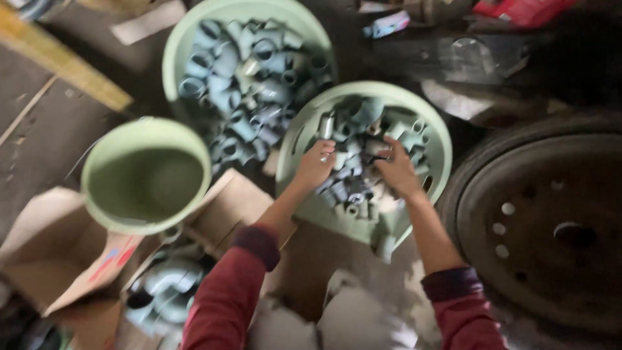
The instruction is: The person sits on the floor and wipes small gray plastic pipe fittings with a cloth. They pick up each fitting from a cardboard box, wipe it thoroughly, and place it back into the box. The process is repeated for several fittings.
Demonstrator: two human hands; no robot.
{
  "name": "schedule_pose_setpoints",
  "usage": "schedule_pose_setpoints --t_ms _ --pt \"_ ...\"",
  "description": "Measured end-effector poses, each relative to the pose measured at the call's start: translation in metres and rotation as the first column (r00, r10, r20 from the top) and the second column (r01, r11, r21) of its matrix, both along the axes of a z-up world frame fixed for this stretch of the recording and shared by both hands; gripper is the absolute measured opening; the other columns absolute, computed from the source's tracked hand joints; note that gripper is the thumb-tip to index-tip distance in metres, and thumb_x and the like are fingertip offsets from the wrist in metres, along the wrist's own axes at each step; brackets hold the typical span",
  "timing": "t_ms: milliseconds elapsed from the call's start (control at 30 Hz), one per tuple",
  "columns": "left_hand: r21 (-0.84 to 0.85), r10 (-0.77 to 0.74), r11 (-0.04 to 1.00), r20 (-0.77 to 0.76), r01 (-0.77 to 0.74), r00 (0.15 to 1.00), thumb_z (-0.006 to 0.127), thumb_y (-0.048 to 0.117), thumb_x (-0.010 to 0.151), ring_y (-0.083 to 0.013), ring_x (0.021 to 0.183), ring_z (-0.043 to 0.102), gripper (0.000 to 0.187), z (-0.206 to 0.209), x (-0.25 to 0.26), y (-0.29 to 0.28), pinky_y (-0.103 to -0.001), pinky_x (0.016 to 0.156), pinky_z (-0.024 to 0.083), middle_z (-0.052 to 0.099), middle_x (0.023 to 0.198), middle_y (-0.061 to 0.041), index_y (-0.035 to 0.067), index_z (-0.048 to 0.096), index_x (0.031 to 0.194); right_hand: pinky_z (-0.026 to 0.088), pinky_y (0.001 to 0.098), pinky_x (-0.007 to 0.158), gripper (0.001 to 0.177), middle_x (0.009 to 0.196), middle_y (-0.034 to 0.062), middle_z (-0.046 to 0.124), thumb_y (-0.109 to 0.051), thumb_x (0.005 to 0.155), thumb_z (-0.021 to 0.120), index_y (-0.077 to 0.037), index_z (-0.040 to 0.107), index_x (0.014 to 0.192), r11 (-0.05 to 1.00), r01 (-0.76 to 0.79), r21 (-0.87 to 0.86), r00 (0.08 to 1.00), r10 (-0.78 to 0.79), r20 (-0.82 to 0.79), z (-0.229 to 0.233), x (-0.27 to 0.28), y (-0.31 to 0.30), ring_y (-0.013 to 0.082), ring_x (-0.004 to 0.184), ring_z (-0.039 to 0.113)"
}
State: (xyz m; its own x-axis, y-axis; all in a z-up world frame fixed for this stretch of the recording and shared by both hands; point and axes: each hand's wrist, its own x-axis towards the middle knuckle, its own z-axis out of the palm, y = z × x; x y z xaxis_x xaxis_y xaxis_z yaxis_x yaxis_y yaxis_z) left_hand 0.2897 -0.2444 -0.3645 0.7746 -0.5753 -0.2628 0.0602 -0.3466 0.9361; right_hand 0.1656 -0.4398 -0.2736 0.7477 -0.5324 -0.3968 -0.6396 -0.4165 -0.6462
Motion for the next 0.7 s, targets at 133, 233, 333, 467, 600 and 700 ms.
schedule_pose_setpoints --t_ms 133,233,333,467,600,700 --pt "0.036 -0.024 0.999 0.058 0.022 0.998 0.063 0.038 0.098 -0.0413 0.134 0.052 0.062 0.012 0.043 -0.078 -0.053 0.107 0.048 0.054 0.140 -0.025 0.005 0.044 0.147 0.040 0.0557 0.117 0.081 0.145 0.0107 0.061 -0.031 0.090 0.062 -0.028 0.026 0.162 0.996 0.067 0.066 0.998 -0.066 -0.017 0.039 0.044 0.002 0.0377 0.136 0.053" --pt "0.144 -0.048 0.989 0.225 0.016 0.973 0.062 0.050 0.095 -0.0490 0.129 0.054 0.078 0.032 0.046 -0.108 -0.058 0.107 0.046 0.055 0.135 -0.034 0.000 0.039 0.149 0.040 0.0553 0.119 0.086 0.161 0.0142 0.043 -0.028 0.090 0.060 -0.039 0.017 0.164 0.986 0.105 0.133 0.994 -0.101 -0.036 0.051 0.064 0.005 0.0392 0.139 0.051" --pt "0.174 -0.014 0.984 0.310 -0.042 0.951 0.061 0.058 0.093 -0.0524 0.124 0.057 0.085 0.018 0.053 -0.121 -0.062 0.107 0.044 0.057 0.132 -0.038 -0.003 0.039 0.147 0.036 0.0534 0.122 0.080 0.161 0.0156 0.042 -0.030 0.090 0.059 -0.043 0.024 0.161 0.992 0.087 0.090 0.993 -0.079 -0.086 0.046 0.074 0.011 0.0416 0.141 0.048" --pt "0.103 0.049 0.989 0.474 -0.111 0.879 0.066 0.049 0.095 -0.0451 0.122 0.061 0.067 0.002 0.046 -0.123 -0.062 0.105 0.045 0.063 0.132 -0.025 0.009 0.048 0.146 0.036 0.0543 0.122 0.077 0.158 0.0148 0.045 -0.027 0.092 0.059 -0.038 0.027 0.161 0.988 0.102 0.119 0.994 -0.104 0.017 0.007 0.063 0.017 0.0417 0.142 0.046" --pt "-0.165 0.120 0.983 0.272 -0.076 0.955 0.075 0.050 0.091 -0.0331 0.135 0.052 0.068 0.059 0.022 -0.089 -0.047 0.115 0.041 0.052 0.141 -0.012 0.018 0.051 0.147 0.032 0.0553 0.123 0.065 0.153 0.0177 0.052 -0.002 0.090 0.058 -0.018 0.048 0.152 0.971 0.005 0.237 0.840 -0.132 0.526 -0.012 0.039 0.024 0.0388 0.145 0.044" --pt "-0.367 0.149 0.923 0.061 -0.116 0.987 0.085 0.049 0.084 -0.0332 0.140 0.049 0.080 0.128 -0.003 -0.027 -0.047 0.119 0.037 0.052 0.145 -0.018 0.016 0.050 0.149 0.040 0.0497 0.118 0.040 0.135 0.0168 0.067 -0.013 0.101 0.057 -0.016 0.061 0.141 0.953 0.130 0.272 0.768 -0.270 0.580 0.095 -0.011 0.076 0.0326 0.133 0.059"
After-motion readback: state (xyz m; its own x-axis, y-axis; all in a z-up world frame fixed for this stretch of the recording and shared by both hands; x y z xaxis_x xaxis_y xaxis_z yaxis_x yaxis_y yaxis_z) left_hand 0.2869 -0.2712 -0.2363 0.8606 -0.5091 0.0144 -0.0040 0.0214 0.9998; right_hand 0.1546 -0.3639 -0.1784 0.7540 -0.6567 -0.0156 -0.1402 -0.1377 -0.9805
